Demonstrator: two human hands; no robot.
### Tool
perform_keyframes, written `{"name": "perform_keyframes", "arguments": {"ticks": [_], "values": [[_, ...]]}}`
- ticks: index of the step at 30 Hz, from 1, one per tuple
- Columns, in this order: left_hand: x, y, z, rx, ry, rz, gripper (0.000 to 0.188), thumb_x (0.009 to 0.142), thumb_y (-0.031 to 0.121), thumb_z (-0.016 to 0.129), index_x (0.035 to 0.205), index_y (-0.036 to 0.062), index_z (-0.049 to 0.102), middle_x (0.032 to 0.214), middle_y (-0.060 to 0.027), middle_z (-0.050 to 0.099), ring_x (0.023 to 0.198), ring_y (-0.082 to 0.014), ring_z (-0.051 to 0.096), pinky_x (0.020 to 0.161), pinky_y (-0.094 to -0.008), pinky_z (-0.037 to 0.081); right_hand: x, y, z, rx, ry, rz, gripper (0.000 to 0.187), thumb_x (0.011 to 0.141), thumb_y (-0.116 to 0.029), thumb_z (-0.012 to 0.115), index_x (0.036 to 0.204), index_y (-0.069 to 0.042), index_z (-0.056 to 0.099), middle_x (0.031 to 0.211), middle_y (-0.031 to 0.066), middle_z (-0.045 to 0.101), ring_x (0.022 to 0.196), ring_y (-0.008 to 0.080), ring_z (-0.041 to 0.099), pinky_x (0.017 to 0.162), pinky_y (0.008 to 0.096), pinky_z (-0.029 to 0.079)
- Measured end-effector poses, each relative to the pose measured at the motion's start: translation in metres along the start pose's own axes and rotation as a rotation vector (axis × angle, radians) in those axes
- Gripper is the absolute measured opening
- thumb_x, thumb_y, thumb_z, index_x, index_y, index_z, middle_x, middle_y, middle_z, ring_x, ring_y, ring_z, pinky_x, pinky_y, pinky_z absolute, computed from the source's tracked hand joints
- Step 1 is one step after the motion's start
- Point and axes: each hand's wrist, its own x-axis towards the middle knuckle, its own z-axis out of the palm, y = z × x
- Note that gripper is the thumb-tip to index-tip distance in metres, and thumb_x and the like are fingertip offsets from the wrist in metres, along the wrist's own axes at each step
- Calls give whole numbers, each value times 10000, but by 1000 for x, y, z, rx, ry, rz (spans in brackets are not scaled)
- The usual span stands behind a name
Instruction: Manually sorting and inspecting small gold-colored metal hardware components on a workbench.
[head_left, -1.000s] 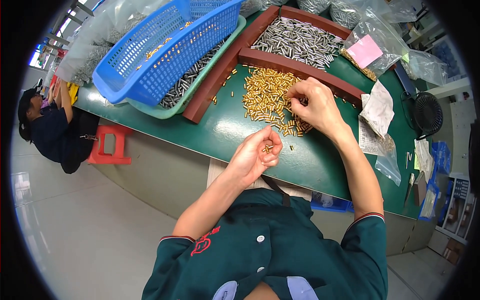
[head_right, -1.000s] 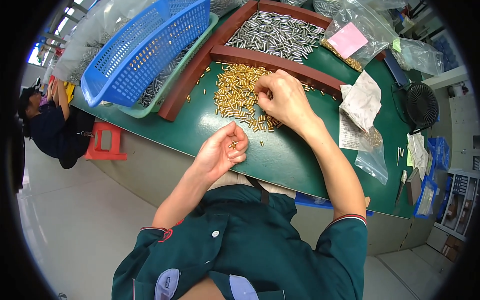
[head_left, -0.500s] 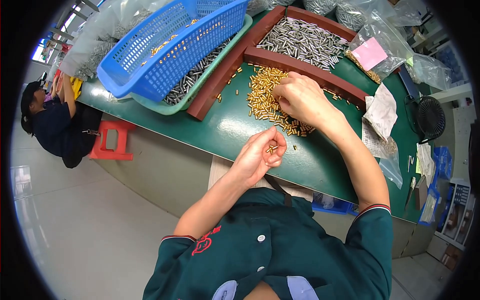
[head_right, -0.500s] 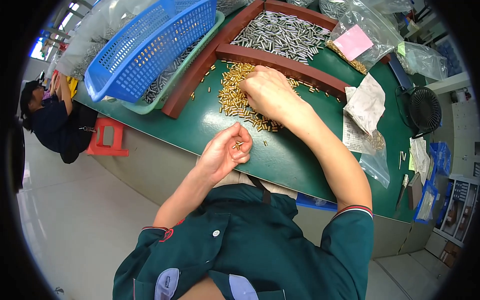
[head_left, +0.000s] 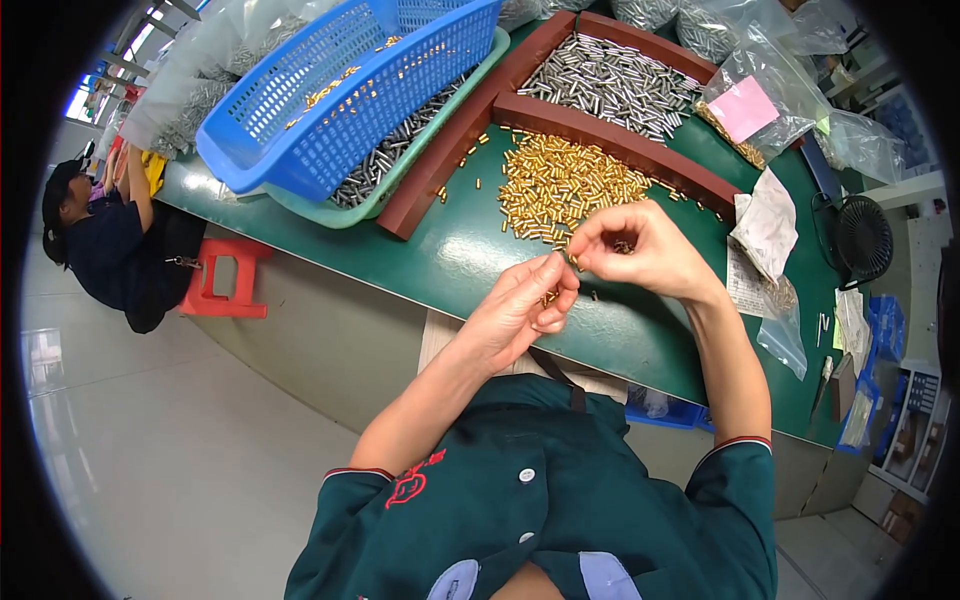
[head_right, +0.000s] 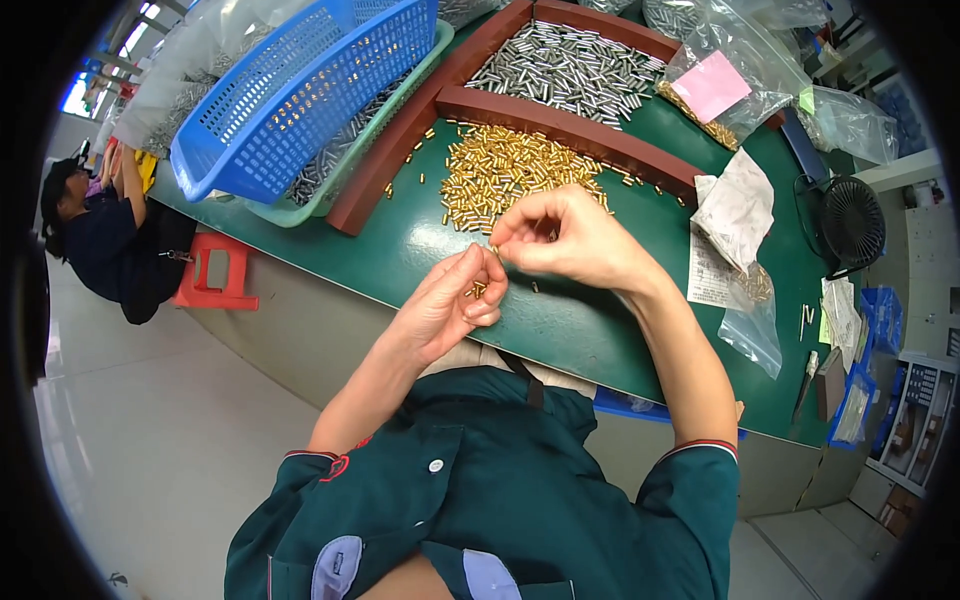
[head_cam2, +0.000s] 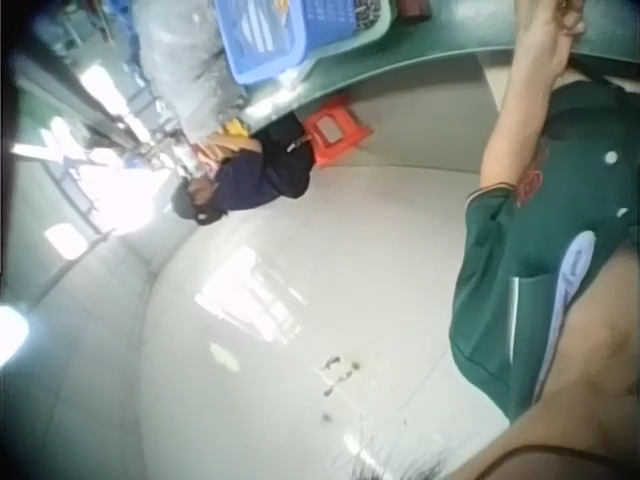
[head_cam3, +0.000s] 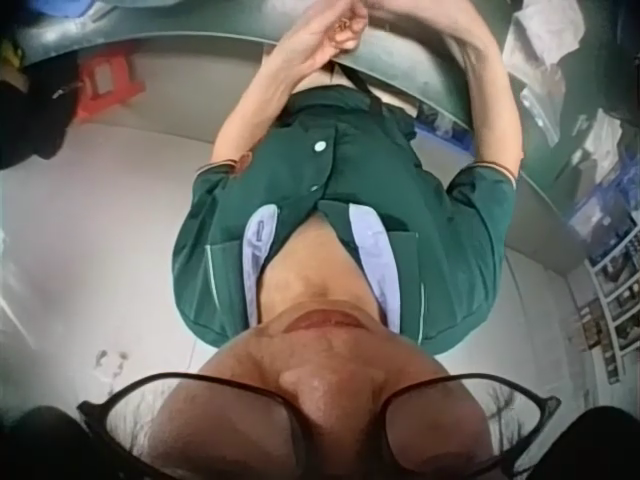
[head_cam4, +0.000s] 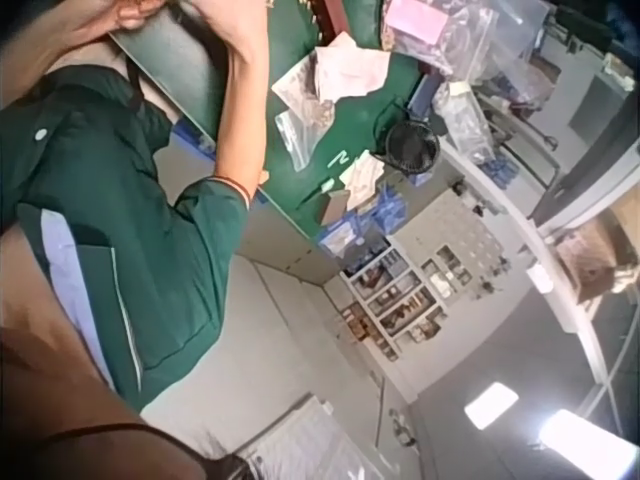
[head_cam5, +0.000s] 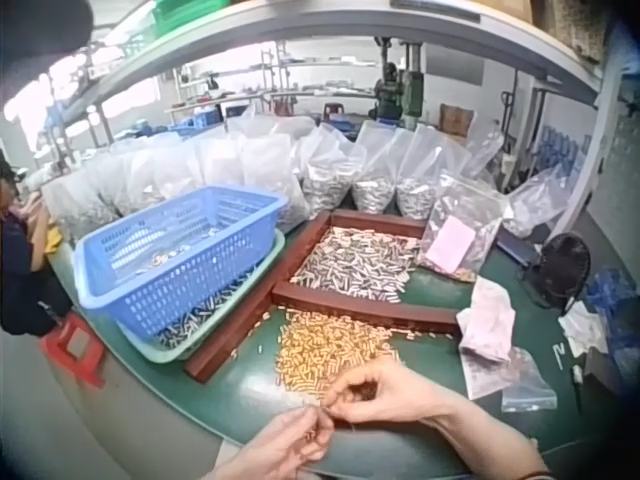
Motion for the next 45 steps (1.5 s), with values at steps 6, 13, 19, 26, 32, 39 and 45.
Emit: {"name": "perform_keyframes", "arguments": {"ticks": [6,13,19,26,32,39,45], "values": [[6,2,6,73,-63,-27,216,962,269,532,898,64,553,721,12,505,536,-27,349,490,-176,281,-19,1,4,92,-13,-18,141,812,-73,636,910,17,684,761,18,646,700,52,546,638,211,443],[7,1,3,35,-25,30,246,986,275,477,875,66,546,712,17,501,532,-26,343,482,-181,276,-24,2,13,6,113,-57,138,817,-77,651,912,17,688,768,25,646,696,56,551,626,222,442],[6,-5,14,280,99,161,338,997,337,431,806,70,509,666,-3,461,519,-49,308,494,-205,269,-25,2,18,-199,216,-123,129,826,-87,654,896,17,684,772,31,651,689,68,562,626,225,450],[3,0,14,183,47,81,443,1007,409,349,797,55,513,666,-18,469,520,-60,314,497,-216,279,-24,15,13,519,132,92,136,816,-100,697,908,-2,682,836,37,664,749,85,604,688,220,472],[3,0,15,113,40,22,451,1003,420,346,814,51,524,669,-32,484,515,-67,321,496,-220,285,-26,16,12,644,77,90,140,806,-93,701,909,-1,681,851,46,666,789,92,609,728,225,477],[6,0,18,-115,68,-121,445,1004,412,352,901,29,553,703,-43,522,508,-56,323,484,-202,282,-28,3,19,-51,155,-253,132,771,-46,658,892,-18,703,797,50,665,699,94,614,632,218,455],[8,-6,0,-191,-43,-91,353,1004,329,396,850,48,544,683,-14,451,513,-59,325,496,-206,284,-21,16,-8,-492,613,-145,100,747,-59,655,832,-19,692,753,66,638,666,147,581,609,278,460]]}}
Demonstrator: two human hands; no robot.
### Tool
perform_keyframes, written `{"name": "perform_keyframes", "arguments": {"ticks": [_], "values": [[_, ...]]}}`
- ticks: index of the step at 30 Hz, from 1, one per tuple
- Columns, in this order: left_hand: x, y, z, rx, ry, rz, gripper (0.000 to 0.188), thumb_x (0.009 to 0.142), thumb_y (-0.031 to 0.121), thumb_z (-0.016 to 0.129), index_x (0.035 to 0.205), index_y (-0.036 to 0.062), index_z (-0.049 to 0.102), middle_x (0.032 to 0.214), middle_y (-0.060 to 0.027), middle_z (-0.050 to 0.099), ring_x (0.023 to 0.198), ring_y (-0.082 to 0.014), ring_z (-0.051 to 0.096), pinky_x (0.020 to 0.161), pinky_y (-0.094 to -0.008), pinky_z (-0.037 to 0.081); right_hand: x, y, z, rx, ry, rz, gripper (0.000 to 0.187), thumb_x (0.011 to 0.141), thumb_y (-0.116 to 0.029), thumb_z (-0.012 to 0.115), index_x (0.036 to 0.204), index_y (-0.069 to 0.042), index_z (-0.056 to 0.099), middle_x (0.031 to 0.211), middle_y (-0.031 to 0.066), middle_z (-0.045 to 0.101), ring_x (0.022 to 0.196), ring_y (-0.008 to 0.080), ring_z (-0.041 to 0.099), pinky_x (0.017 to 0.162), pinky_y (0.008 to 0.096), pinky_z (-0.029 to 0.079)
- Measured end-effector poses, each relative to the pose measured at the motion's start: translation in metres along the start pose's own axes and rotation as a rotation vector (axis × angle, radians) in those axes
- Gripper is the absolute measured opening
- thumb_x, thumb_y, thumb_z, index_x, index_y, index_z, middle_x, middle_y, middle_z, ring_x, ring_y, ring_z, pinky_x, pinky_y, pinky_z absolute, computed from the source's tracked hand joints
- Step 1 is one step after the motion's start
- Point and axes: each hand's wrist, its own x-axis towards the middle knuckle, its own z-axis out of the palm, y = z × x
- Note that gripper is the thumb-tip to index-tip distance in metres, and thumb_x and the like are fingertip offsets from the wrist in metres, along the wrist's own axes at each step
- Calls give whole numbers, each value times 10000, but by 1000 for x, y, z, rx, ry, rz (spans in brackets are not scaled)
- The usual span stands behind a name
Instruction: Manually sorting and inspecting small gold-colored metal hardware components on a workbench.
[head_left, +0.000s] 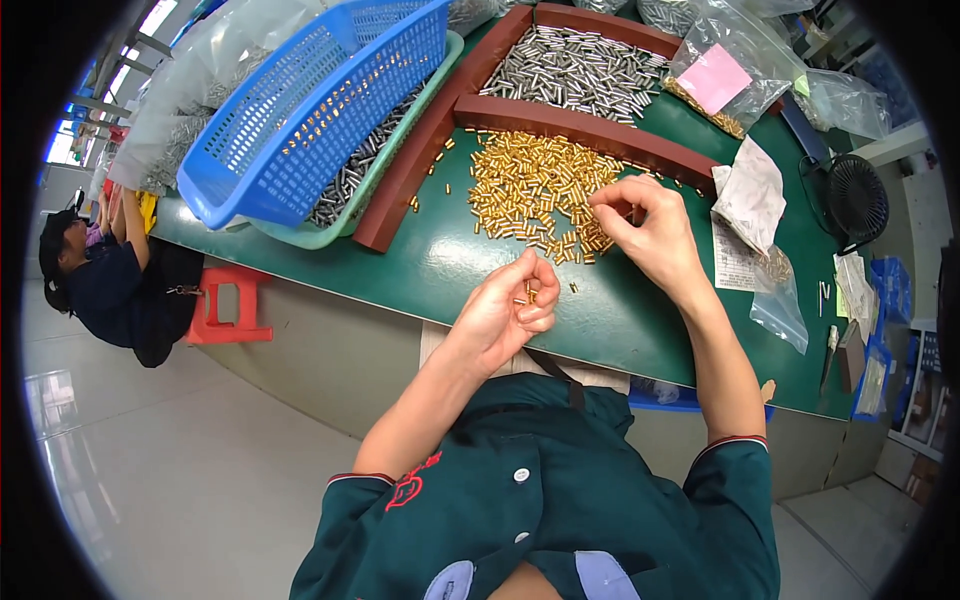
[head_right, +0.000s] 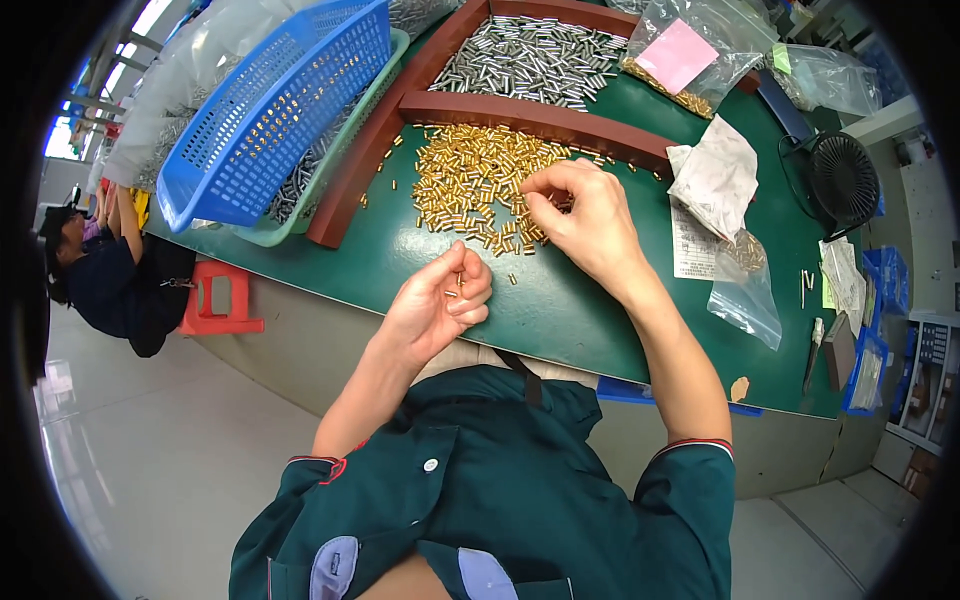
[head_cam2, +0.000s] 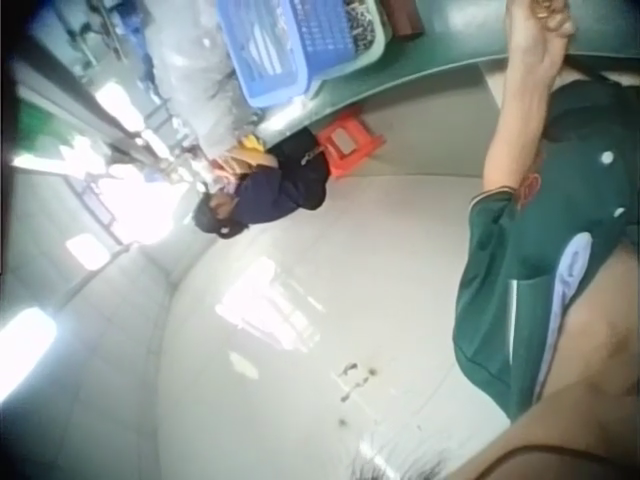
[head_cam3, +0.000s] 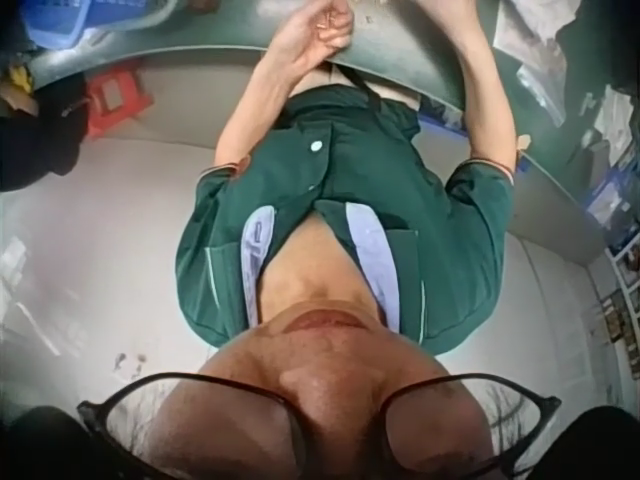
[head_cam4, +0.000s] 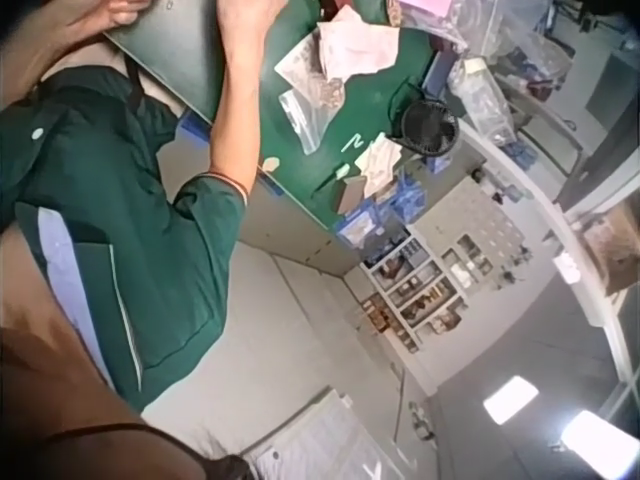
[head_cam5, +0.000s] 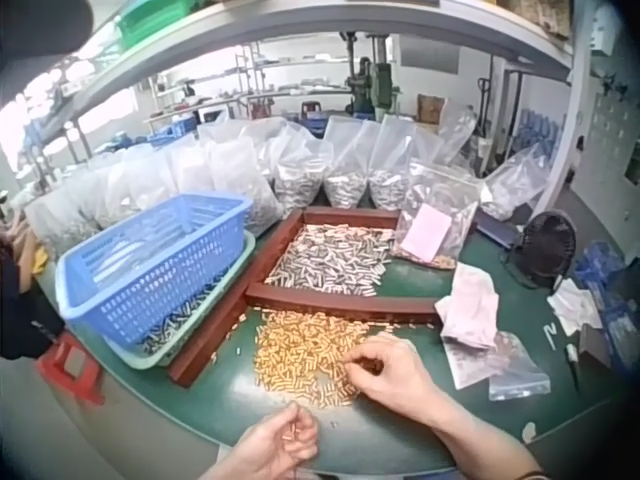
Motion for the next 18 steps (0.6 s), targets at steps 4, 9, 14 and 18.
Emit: {"name": "perform_keyframes", "arguments": {"ticks": [4,9,14,18], "values": [[1,0,-4,-48,-12,-3,346,1001,325,402,846,50,543,685,-18,457,510,-64,326,495,-211,288,4,13,12,-186,12,-156,59,720,-40,649,772,-15,657,721,73,603,707,198,567,624,312,460],[-1,0,-2,-32,6,16,349,999,330,406,847,48,545,671,-22,458,506,-68,332,493,-212,292,13,3,23,-344,-88,-184,58,700,-78,649,703,-24,626,709,76,597,774,255,563,699,374,459],[0,-1,-3,-19,28,16,355,997,337,409,849,45,544,664,-27,473,501,-66,337,487,-212,289,17,7,29,-444,-99,-231,55,679,-79,641,687,-27,623,707,84,593,788,272,559,712,391,457],[-1,-2,-3,-11,24,21,359,997,342,411,849,43,544,664,-28,484,497,-64,337,485,-211,287,18,5,27,-467,-126,-209,50,674,-80,641,689,-35,628,709,85,591,790,277,556,719,392,456]]}}
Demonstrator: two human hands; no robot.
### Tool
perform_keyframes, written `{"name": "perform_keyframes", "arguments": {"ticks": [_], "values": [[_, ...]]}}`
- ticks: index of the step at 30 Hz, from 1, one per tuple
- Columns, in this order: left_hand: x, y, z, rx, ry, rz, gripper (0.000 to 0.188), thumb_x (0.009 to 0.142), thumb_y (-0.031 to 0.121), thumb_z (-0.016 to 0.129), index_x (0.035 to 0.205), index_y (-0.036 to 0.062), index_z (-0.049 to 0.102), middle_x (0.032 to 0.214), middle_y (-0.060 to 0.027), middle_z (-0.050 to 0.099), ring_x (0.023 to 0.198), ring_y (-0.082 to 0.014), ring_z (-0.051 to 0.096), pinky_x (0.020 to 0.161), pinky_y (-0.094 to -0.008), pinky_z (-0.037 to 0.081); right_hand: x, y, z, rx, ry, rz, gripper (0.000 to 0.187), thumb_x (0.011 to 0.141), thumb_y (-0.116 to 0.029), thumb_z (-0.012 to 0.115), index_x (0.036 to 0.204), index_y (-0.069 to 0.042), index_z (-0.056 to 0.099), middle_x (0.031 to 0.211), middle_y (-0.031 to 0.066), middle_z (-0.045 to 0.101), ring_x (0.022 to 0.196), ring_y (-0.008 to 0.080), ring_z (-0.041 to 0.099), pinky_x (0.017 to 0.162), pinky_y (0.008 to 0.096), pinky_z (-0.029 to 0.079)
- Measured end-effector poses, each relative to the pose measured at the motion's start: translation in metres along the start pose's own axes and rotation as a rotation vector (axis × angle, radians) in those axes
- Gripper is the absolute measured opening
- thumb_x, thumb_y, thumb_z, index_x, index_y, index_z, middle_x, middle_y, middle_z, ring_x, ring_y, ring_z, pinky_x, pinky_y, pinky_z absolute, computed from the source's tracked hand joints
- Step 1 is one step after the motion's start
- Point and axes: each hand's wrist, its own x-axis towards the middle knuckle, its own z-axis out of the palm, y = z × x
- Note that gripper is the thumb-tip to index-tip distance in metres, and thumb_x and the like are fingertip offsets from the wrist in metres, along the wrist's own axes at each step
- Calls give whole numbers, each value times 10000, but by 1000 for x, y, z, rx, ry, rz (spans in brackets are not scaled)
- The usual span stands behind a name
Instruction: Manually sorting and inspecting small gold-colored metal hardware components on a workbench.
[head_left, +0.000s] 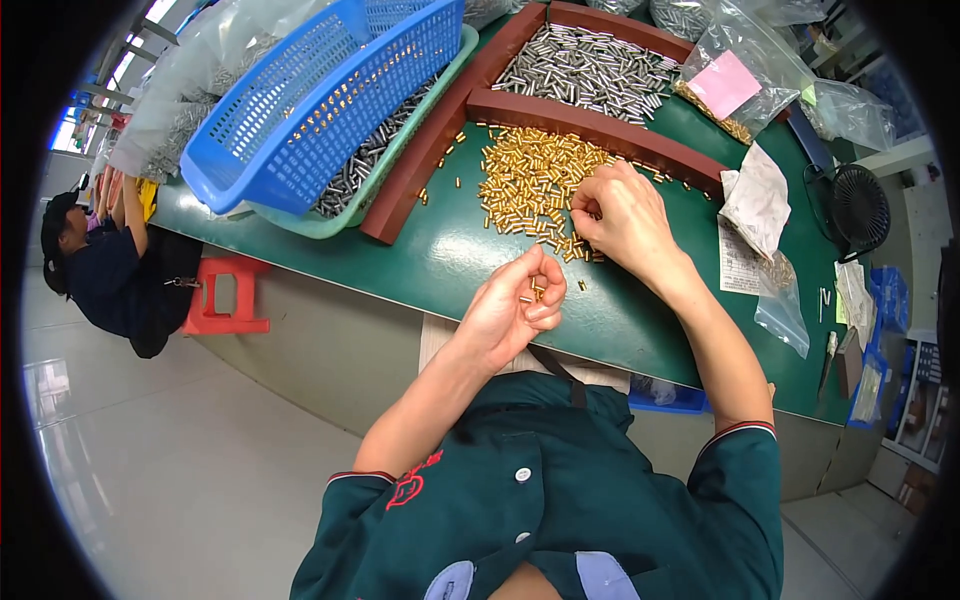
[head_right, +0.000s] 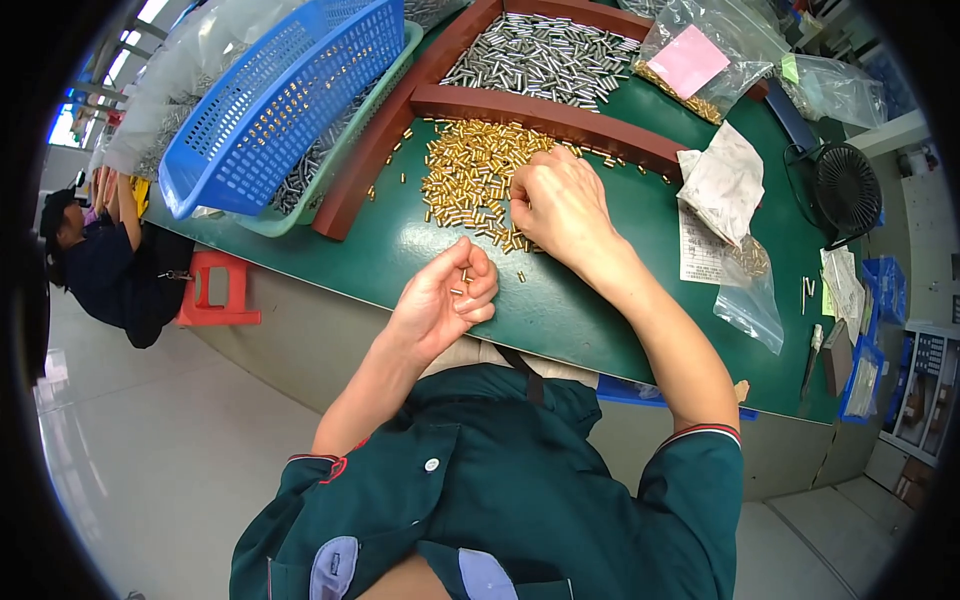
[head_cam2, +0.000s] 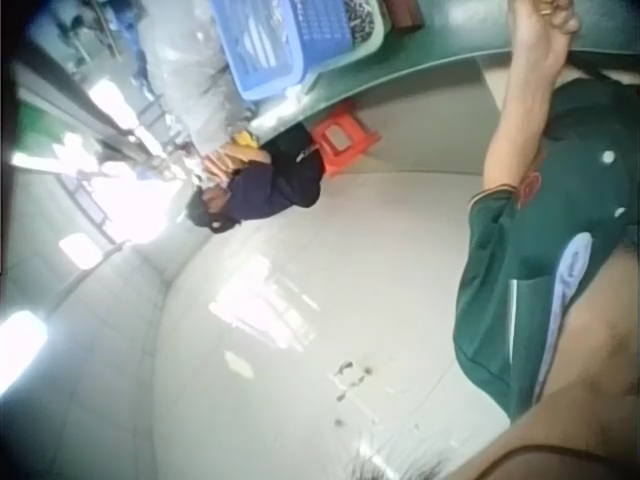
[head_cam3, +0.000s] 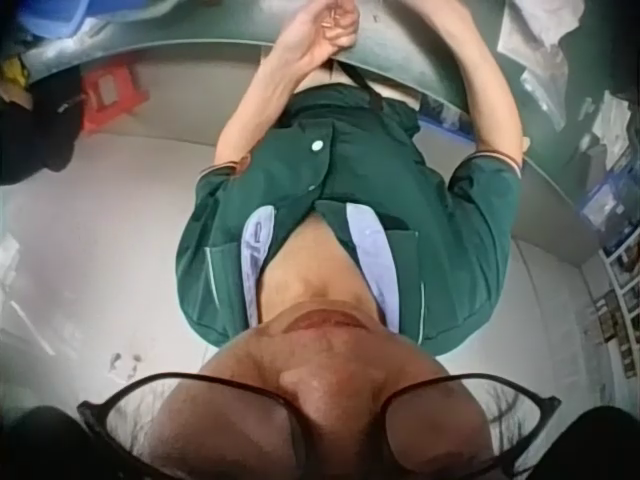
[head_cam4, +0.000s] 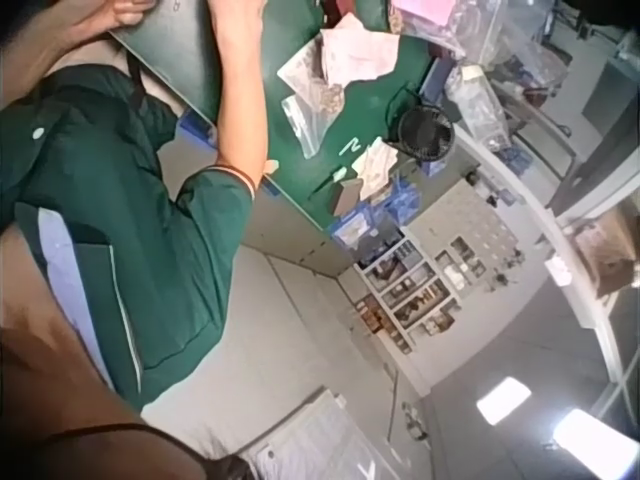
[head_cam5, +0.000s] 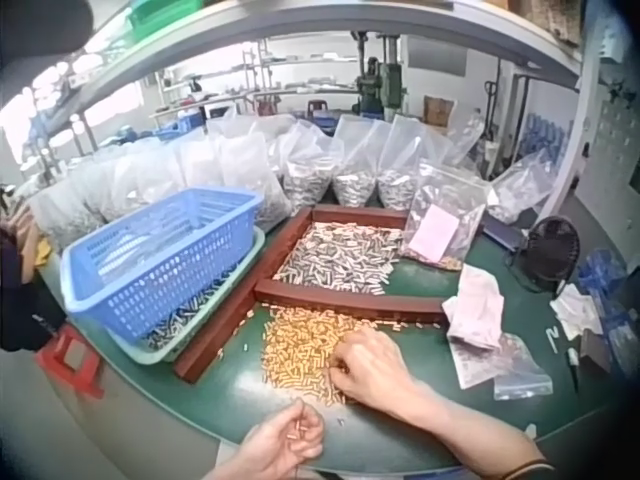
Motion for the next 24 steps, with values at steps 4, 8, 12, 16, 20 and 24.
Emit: {"name": "perform_keyframes", "arguments": {"ticks": [4,8,12,16,20,24], "values": [[-1,0,2,17,16,9,360,996,345,412,849,44,544,665,-28,484,498,-62,336,486,-210,285,5,-2,2,31,26,21,47,678,-80,641,694,-37,632,727,80,593,800,273,554,728,387,454],[-1,0,0,18,-4,14,362,997,346,409,852,43,544,664,-27,483,498,-62,334,485,-210,283,12,-5,6,45,49,-74,40,676,-63,636,702,-43,659,741,90,604,820,279,559,747,397,454],[0,-1,1,15,-11,18,363,999,345,404,853,43,544,664,-28,483,495,-63,333,482,-212,278,16,-6,5,29,-6,-92,91,666,-50,634,735,-48,693,765,113,625,827,296,565,757,415,461],[-1,0,1,24,-18,12,343,998,325,394,844,58,545,659,-16,443,516,-73,322,493,-218,274,18,-7,3,-25,-77,-92,78,714,-106,658,770,-57,679,778,77,601,858,264,551,774,388,442],[-1,0,2,35,-4,7,343,996,331,398,844,60,545,655,-16,446,515,-73,322,497,-219,278,19,-8,3,33,-55,-121,96,706,-104,670,785,-49,678,796,81,598,863,269,550,792,388,442],[-2,1,2,34,4,8,347,996,336,398,843,60,544,652,-17,447,512,-74,321,500,-220,280,20,-13,6,103,-58,-216,145,688,-103,684,822,-48,676,813,87,600,872,276,548,797,396,448]]}}
